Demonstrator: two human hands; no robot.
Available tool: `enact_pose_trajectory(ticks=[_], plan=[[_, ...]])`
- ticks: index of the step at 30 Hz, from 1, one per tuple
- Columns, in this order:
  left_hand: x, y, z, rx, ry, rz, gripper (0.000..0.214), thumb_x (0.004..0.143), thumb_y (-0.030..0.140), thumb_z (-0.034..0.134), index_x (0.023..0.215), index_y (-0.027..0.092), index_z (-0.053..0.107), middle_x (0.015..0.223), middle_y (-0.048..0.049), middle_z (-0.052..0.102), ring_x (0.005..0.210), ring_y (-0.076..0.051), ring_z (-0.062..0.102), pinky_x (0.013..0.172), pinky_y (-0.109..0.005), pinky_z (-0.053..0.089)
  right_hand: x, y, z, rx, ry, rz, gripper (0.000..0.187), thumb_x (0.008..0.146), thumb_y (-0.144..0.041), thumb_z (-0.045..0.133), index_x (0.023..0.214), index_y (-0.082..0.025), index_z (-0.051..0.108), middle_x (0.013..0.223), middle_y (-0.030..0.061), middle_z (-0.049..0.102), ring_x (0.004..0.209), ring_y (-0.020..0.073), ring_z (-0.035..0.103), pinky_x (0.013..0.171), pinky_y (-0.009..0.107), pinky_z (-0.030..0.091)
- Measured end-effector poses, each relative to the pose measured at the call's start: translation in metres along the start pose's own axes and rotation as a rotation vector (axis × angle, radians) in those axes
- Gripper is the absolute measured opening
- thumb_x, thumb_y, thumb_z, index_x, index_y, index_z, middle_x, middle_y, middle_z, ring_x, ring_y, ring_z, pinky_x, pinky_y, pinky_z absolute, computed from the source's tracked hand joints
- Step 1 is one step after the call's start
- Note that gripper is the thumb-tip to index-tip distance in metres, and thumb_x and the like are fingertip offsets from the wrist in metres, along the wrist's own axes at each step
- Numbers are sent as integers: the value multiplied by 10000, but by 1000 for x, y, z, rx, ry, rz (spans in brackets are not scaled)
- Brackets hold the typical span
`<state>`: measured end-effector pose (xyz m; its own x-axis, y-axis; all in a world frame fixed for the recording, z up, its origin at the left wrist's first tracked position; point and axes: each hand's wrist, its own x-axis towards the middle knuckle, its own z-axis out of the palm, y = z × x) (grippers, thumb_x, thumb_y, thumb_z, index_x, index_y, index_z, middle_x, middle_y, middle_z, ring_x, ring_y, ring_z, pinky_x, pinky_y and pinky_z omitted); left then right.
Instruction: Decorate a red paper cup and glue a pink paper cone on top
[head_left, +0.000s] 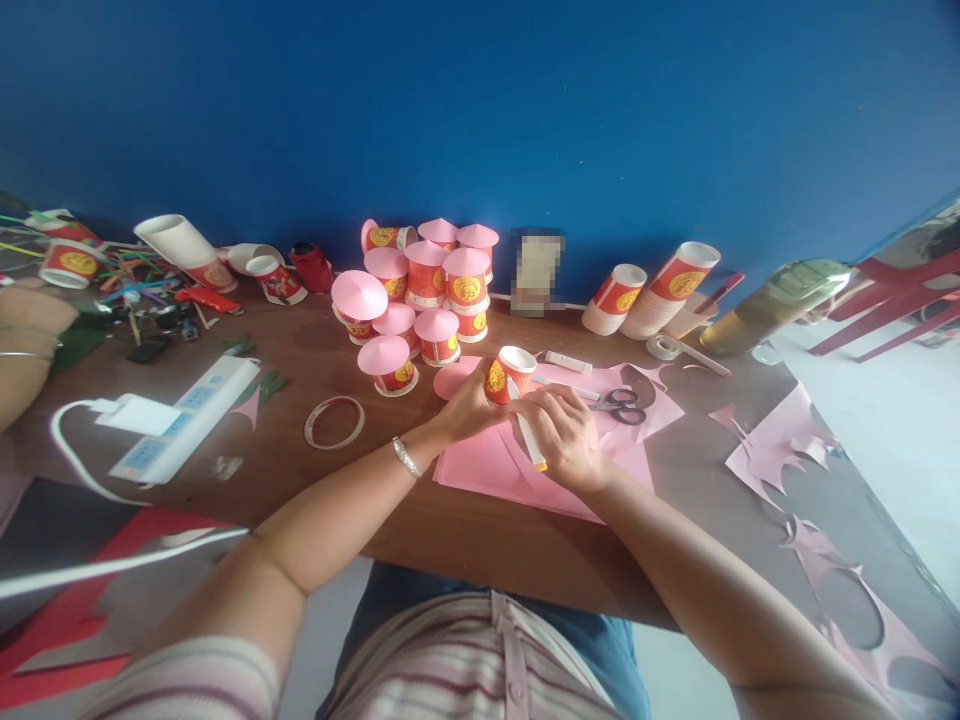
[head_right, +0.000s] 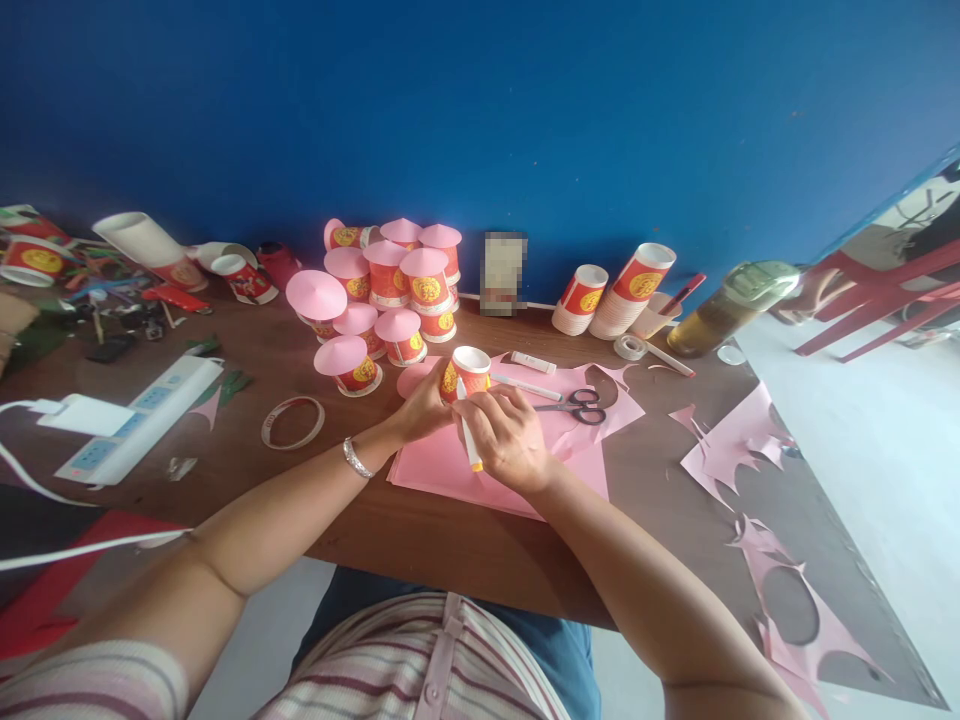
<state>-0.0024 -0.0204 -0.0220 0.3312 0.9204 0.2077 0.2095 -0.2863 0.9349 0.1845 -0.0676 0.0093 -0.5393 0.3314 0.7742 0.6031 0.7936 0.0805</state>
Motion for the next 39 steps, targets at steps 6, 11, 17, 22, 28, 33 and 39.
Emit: enact_pose_trajectory(ticks=[6, 11, 17, 22, 28, 33, 39], plan=[[1, 0, 1, -16, 19, 19, 512, 717, 368, 856, 1097, 222, 545, 1069, -98, 657, 999, -318, 664, 830, -495, 588, -3, 1, 3, 16, -11, 13, 266, 966, -72, 478, 1169, -152, 631, 968, 96, 723, 896, 228, 660, 861, 394, 520], [1, 3, 0, -1, -8, -11, 529, 735, 386, 847, 1120, 214, 527, 1105, -101, 652, 1037, -303, 655, 868, -482, 581, -1, 1, 3, -1, -11, 6, 214, 952, -52, 506, 1110, -126, 629, 939, 98, 718, 867, 224, 642, 846, 381, 512], [-1, 6, -1, 11, -19, -40, 540, 754, 379, 828, 1157, 200, 517, 1148, -94, 648, 1065, -266, 646, 892, -420, 572, 0, -2, 2, 11, -18, 7, 237, 956, -45, 459, 1090, -153, 623, 909, 77, 710, 828, 209, 626, 848, 372, 508], [0, 9, 0, -10, -8, -48, 539, 717, 383, 848, 1105, 214, 512, 1091, -85, 650, 1029, -277, 643, 859, -420, 572, -2, -4, 3, 28, -42, 27, 303, 928, -36, 441, 1119, -182, 626, 902, 63, 711, 809, 205, 637, 833, 376, 511], [1, 9, 0, -7, 4, -30, 503, 700, 353, 843, 1056, 221, 514, 1005, -49, 629, 1033, -284, 626, 864, -404, 544, -2, -5, 4, 29, -35, 8, 249, 933, -40, 462, 1074, -165, 625, 867, 67, 702, 788, 205, 627, 808, 375, 513], [0, 9, 0, -15, 0, -6, 480, 724, 326, 826, 1085, 210, 530, 1031, -58, 641, 1004, -263, 613, 853, -394, 546, -4, -4, 5, 51, -58, 20, 235, 936, -52, 493, 1077, -171, 639, 872, 62, 703, 793, 204, 637, 806, 379, 513], [1, 0, 1, -7, 28, 22, 467, 739, 351, 812, 1098, 222, 542, 1028, -80, 645, 971, -281, 637, 829, -455, 568, -3, -7, 6, 29, 21, -15, 179, 922, -72, 578, 1066, -166, 626, 851, 52, 710, 771, 195, 635, 804, 374, 536]])
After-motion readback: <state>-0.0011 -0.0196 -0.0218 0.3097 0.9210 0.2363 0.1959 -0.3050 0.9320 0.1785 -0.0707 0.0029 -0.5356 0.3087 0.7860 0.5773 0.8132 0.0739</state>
